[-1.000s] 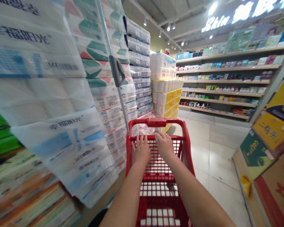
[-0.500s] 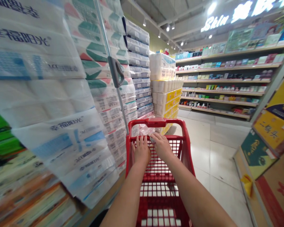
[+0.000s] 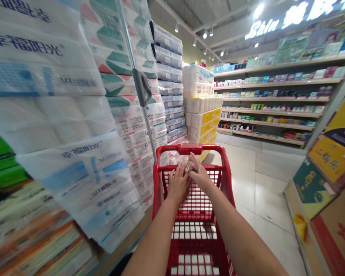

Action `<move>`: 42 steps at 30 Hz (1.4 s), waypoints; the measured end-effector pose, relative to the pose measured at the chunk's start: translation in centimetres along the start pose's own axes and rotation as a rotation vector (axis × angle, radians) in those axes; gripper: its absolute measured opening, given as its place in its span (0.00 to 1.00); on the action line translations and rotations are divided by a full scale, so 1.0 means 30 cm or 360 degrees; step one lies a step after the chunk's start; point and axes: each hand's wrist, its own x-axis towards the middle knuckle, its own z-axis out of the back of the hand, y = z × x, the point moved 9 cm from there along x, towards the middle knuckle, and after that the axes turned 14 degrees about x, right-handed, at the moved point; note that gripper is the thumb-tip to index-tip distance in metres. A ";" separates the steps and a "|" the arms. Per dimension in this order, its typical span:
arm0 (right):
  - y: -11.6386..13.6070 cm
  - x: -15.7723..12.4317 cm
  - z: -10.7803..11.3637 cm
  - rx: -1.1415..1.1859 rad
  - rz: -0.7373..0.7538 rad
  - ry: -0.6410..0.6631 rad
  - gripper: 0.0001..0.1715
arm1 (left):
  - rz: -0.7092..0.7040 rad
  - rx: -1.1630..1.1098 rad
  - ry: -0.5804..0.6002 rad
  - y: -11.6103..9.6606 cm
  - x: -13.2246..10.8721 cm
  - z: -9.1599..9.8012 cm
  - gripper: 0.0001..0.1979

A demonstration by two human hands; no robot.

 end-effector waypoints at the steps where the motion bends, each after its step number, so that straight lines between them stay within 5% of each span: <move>1: 0.004 0.001 0.008 -0.0033 0.0002 -0.0022 0.46 | 0.0012 0.0054 -0.0016 -0.002 -0.001 0.004 0.24; 7: 0.050 -0.013 0.077 -0.1140 0.0100 -0.0274 0.28 | 0.0406 0.0285 -0.0149 0.081 -0.006 0.008 0.20; 11: 0.024 -0.015 0.053 -0.1527 0.0039 -0.0077 0.20 | 0.0551 0.0285 -0.0238 0.119 -0.016 0.011 0.22; 15: 0.015 -0.016 0.028 -0.1600 0.0066 0.0036 0.21 | 0.0367 0.0171 -0.0217 0.118 -0.003 -0.005 0.18; 20: 0.005 -0.012 0.032 -0.1608 0.0043 0.0039 0.22 | 0.0620 0.0144 -0.0307 0.198 -0.014 0.001 0.18; 25: 0.006 -0.016 0.024 -0.1628 0.0065 0.0039 0.23 | 0.0356 0.0159 -0.0177 0.122 0.005 -0.022 0.23; 30: 0.010 -0.019 0.022 -0.1633 0.0070 0.0031 0.23 | 0.0515 0.0227 -0.0112 0.131 -0.005 -0.011 0.27; 35: 0.008 -0.017 0.021 -0.1627 0.0064 0.0032 0.22 | 0.0268 0.0169 -0.0075 0.069 0.003 -0.012 0.27; 42: 0.008 -0.019 0.020 -0.1634 0.0072 0.0011 0.23 | 0.0416 0.0199 -0.0109 0.090 -0.006 -0.007 0.28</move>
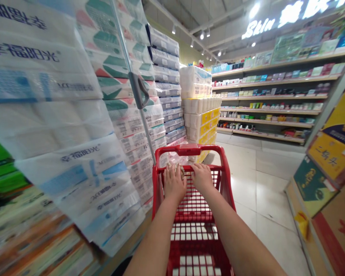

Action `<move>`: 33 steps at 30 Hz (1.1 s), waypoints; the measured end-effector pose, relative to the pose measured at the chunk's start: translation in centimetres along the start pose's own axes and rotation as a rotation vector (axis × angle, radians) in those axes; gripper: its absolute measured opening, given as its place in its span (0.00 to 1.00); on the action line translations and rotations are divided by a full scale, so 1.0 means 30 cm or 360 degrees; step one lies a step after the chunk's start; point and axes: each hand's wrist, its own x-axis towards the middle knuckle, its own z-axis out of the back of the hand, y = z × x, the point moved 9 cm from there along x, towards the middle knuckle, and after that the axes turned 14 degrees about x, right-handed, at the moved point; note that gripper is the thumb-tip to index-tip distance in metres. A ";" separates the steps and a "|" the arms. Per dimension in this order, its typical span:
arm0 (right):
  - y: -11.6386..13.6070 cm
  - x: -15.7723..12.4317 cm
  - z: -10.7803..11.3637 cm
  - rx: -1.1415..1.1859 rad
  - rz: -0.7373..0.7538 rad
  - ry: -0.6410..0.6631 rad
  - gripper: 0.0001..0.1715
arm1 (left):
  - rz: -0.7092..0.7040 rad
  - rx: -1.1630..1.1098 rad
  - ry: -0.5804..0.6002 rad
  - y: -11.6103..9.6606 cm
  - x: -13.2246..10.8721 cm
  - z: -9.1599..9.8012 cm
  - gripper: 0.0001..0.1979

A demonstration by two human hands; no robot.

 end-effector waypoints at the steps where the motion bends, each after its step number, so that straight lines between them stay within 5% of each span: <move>1: 0.000 0.000 0.000 -0.0002 -0.0002 0.0006 0.23 | -0.0072 -0.0030 0.0002 -0.015 -0.001 -0.002 0.29; 4: 0.003 0.001 0.002 -0.0008 0.0005 0.0015 0.22 | -0.0268 -0.0081 -0.0006 -0.050 -0.002 -0.001 0.28; 9: 0.008 0.001 0.007 0.0000 0.0004 0.0010 0.21 | -0.0078 -0.0005 -0.0012 -0.015 0.004 0.001 0.25; 14: 0.007 -0.001 0.009 -0.0006 0.0013 0.0006 0.20 | -0.0345 -0.0049 0.0003 -0.074 -0.010 -0.006 0.29; 18: -0.004 0.000 0.004 0.0039 -0.0008 0.0001 0.21 | -0.0176 -0.0039 -0.0011 -0.041 -0.007 -0.004 0.28; 24: 0.069 -0.008 0.006 0.0214 0.0107 -0.0140 0.24 | -0.0298 -0.0474 -0.0044 -0.066 -0.011 -0.014 0.35; 29: 0.147 -0.020 -0.084 0.0348 0.0233 0.0133 0.26 | -0.0050 -0.0816 -0.0096 0.000 0.001 -0.011 0.36; 33: 0.135 -0.021 -0.118 0.0313 0.0166 0.0239 0.28 | -0.0068 -0.0876 -0.0057 0.006 0.008 -0.001 0.36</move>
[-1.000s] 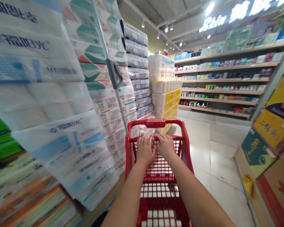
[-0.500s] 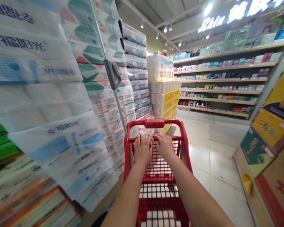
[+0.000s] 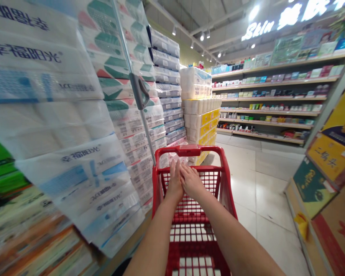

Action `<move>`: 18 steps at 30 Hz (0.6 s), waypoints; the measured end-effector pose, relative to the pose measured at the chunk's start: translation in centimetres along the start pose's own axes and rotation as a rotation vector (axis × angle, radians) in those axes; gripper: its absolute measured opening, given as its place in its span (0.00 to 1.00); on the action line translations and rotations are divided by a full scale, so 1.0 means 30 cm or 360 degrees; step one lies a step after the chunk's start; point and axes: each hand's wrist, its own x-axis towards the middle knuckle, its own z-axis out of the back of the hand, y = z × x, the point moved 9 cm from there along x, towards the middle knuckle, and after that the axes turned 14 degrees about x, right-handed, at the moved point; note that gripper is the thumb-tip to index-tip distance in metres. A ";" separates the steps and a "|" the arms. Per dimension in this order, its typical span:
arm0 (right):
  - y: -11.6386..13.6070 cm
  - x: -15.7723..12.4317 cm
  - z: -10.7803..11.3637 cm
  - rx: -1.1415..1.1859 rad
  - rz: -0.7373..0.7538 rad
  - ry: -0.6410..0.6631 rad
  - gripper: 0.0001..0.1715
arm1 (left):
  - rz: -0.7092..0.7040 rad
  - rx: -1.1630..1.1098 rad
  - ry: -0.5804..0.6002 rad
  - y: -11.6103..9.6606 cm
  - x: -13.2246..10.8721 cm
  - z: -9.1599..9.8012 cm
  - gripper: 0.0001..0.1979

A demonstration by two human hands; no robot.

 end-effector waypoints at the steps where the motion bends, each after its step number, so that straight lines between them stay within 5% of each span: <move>1: -0.004 0.000 0.002 -0.0001 -0.0001 0.0002 0.28 | -0.0019 -0.0010 0.0005 -0.005 0.001 0.001 0.35; 8: -0.031 0.006 0.047 0.0242 0.0232 -0.0117 0.27 | -0.0254 -0.0157 0.0110 -0.043 -0.001 -0.032 0.38; 11: -0.050 0.006 0.066 0.0359 0.0299 -0.0171 0.29 | -0.0185 -0.0024 0.0155 -0.018 -0.002 -0.040 0.38; 18: -0.069 -0.033 0.257 0.0254 0.0252 -0.0831 0.25 | 0.0116 0.0858 0.0280 0.023 -0.011 -0.009 0.28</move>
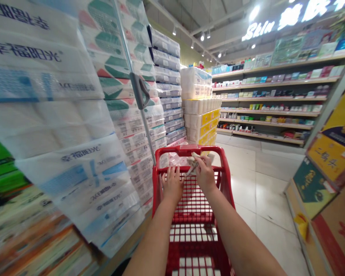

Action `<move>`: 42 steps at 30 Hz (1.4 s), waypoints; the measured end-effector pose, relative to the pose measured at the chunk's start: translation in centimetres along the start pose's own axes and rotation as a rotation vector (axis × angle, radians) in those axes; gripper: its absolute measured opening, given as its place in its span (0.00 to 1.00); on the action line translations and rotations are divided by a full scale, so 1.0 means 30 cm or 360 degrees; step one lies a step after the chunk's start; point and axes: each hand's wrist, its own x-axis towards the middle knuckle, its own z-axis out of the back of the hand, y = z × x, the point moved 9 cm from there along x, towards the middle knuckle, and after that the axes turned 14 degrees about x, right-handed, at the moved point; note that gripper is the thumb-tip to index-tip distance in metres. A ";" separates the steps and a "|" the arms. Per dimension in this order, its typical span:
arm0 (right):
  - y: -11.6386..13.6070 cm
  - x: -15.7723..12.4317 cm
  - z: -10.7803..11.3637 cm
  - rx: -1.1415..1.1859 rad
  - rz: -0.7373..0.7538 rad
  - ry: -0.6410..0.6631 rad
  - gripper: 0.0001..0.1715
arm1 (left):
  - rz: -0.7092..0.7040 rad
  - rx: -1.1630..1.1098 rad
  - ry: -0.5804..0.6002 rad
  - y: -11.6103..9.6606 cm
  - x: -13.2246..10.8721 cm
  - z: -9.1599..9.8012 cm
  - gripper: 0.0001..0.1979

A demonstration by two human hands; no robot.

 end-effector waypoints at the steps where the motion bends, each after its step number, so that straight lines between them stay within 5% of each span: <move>1: 0.002 0.000 -0.005 -0.0086 -0.0018 0.0042 0.23 | 0.0005 0.0067 0.0026 -0.004 -0.002 -0.002 0.27; 7: 0.005 -0.062 -0.154 -0.0653 -0.0093 0.0610 0.19 | 0.0022 0.0189 0.0125 -0.015 -0.009 -0.046 0.30; 11: -0.001 -0.064 -0.156 -0.0690 -0.0090 0.0837 0.24 | -0.0024 0.0213 0.0143 -0.018 -0.016 -0.047 0.33; 17: -0.097 -0.017 0.012 -0.0956 -0.0576 0.0545 0.17 | -0.0037 0.0234 0.0129 -0.021 -0.018 -0.036 0.32; 22: -0.045 -0.025 -0.061 -0.0754 -0.0318 0.0728 0.18 | -0.0032 0.0225 0.0129 -0.018 -0.017 -0.045 0.32; 27: -0.099 -0.019 0.014 -0.0940 -0.0606 0.0516 0.17 | -0.0045 0.0210 0.0119 -0.018 -0.017 -0.043 0.32; 32: -0.096 -0.015 -0.004 -0.0853 -0.0539 0.0670 0.19 | -0.0040 0.0214 0.0127 -0.018 -0.016 -0.044 0.32; 36: -0.144 -0.016 0.047 -0.0965 -0.0749 0.0529 0.19 | -0.0043 0.0196 0.0148 -0.015 -0.017 -0.043 0.32; 42: -0.139 -0.014 0.047 -0.0931 -0.0669 0.0498 0.20 | -0.0032 0.0183 0.0137 -0.011 -0.018 -0.039 0.32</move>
